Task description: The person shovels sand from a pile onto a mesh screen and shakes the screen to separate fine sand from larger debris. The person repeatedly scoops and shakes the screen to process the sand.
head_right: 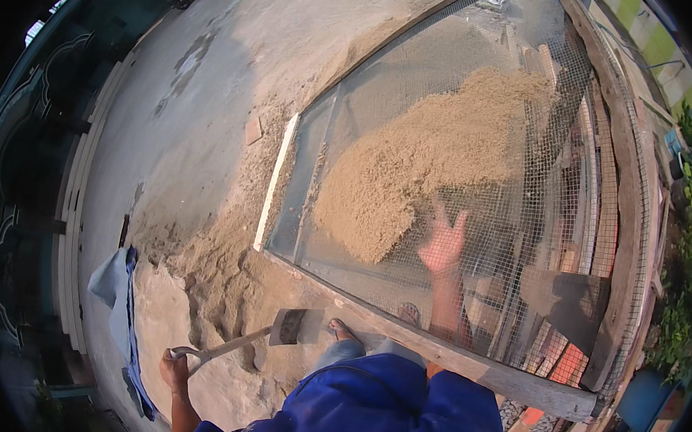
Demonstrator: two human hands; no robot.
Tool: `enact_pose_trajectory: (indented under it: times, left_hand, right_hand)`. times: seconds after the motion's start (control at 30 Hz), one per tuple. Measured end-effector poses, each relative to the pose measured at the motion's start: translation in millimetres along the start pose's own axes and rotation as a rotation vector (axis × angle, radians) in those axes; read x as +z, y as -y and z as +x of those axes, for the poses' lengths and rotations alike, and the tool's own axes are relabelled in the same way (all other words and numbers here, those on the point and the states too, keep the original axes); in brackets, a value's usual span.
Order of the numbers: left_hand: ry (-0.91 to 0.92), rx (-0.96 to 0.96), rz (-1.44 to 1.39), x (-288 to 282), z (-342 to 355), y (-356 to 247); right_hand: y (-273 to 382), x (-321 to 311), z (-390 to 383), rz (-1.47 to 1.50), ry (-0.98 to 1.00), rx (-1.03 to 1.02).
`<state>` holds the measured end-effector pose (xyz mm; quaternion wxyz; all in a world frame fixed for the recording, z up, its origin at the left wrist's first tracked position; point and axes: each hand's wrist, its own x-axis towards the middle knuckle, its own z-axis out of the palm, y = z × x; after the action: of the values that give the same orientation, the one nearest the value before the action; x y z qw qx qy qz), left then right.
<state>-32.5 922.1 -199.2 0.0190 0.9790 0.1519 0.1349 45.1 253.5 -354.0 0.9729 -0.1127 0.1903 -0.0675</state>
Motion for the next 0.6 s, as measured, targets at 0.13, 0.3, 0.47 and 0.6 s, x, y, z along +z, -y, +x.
enact_pose_trajectory:
  times: [0.13, 0.3, 0.47, 0.6]
  left_hand:
    - [-0.016, -0.014, 0.031, 1.7, -7.1, 4.0]
    - [-0.046, -0.018, 0.049, 4.2, -12.8, 8.6]
    - [-0.052, -0.033, 0.067, 5.9, -15.3, 13.1]
    - [-0.04, -0.023, 0.054, 5.1, -6.6, 0.3]
  right_hand:
    - [-31.7, 25.6, 7.0, -0.088, 0.055, 0.1]
    - [-44.2, 1.6, 25.3, -0.078, 0.147, 0.086]
    - [-53.9, 4.9, 37.8, -0.017, 0.187, 0.134]
    - [-56.2, 15.5, 39.8, -0.182, 0.221, 0.127]
